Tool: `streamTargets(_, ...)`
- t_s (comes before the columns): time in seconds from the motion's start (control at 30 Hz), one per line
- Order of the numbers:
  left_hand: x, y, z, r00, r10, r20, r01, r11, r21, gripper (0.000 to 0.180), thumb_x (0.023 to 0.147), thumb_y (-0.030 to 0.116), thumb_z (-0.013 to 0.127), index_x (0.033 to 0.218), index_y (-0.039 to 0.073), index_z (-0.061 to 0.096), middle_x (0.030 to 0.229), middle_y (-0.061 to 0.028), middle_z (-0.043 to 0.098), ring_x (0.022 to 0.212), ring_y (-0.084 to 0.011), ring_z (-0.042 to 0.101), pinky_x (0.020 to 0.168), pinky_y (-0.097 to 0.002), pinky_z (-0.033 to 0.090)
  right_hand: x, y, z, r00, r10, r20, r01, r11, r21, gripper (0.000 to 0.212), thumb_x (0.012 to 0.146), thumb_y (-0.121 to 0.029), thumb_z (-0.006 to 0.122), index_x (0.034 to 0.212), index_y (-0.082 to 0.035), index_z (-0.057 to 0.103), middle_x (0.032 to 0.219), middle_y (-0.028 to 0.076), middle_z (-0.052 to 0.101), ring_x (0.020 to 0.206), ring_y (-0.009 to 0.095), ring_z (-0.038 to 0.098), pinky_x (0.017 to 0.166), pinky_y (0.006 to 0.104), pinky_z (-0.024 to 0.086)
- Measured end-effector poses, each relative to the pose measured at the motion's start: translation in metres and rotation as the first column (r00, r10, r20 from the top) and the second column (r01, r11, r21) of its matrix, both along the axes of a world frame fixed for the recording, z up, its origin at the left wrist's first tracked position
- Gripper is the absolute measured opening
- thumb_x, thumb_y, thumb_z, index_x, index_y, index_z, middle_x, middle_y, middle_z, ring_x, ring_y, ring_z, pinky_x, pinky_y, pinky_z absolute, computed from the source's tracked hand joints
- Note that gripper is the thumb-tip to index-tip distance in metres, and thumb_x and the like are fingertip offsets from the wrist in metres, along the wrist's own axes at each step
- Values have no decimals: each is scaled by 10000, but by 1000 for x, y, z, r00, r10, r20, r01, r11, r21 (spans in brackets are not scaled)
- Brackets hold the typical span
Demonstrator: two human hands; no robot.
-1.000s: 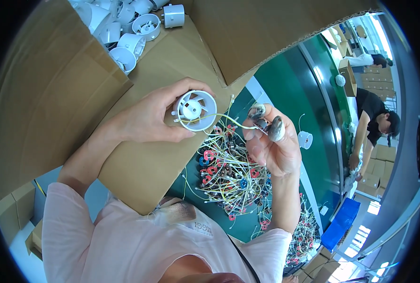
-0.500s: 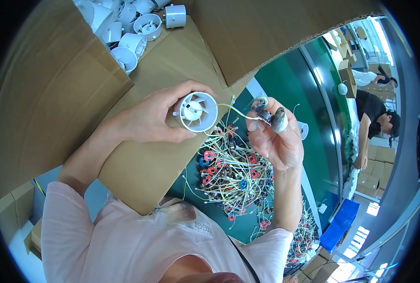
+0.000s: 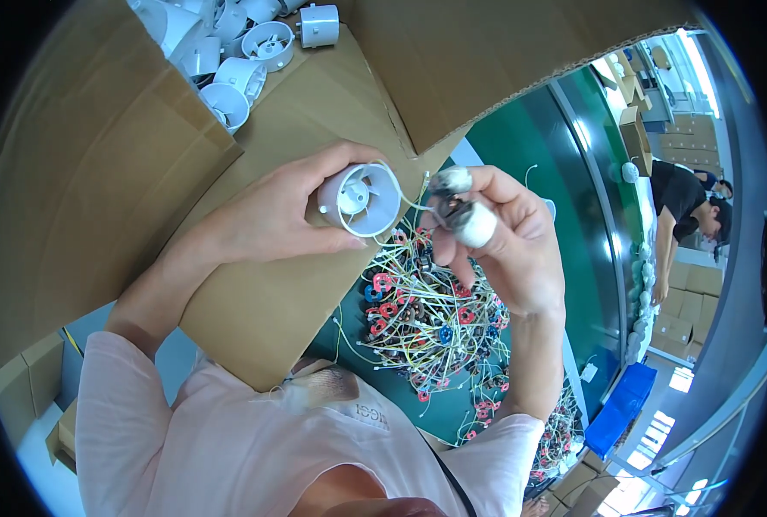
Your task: Assembling electronic components into plastic bulb housings at a factory workstation.
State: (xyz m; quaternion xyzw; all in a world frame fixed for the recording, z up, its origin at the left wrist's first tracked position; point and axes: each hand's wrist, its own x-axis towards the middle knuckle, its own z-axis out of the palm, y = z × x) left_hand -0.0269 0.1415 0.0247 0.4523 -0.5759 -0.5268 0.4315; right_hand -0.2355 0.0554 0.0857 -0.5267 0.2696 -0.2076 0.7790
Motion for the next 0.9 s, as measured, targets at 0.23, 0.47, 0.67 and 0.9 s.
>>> streamTargets(0.23,1,1,5,982,136,129,-103,966,-237,529,672,58,696,1163,59,497,1094,-86,526,1061,-231,512,908,-326,400,-2,13,33,945,-20,-327,-76,958,-278,268,802,21,591,1066,46,553,846,105,610,653,137,601,501,191,441)
streamTargets(0.47,0,-2,6,933,146,329,-14,928,-371,506,665,45,707,1136,64,524,1120,-100,513,1057,-263,506,893,-341,412,4,22,42,849,-98,-519,-407,503,-762,324,755,69,566,1077,33,548,861,83,573,743,154,594,583,252,451)
streamTargets(0.67,-10,1,12,884,328,333,-134,860,-493,549,636,51,739,1147,98,544,1085,-101,507,1039,-256,507,825,-335,452,24,35,15,915,-181,-362,-259,425,-868,300,751,86,557,1043,16,539,847,122,554,722,223,576,586,294,454)
streamTargets(0.9,-13,9,21,879,344,330,-207,899,-387,625,589,82,783,1171,135,560,954,-97,462,843,-202,534,686,-290,474,21,37,0,960,-183,-211,-110,447,-888,327,720,120,568,1024,9,520,892,145,547,743,292,562,621,345,460)
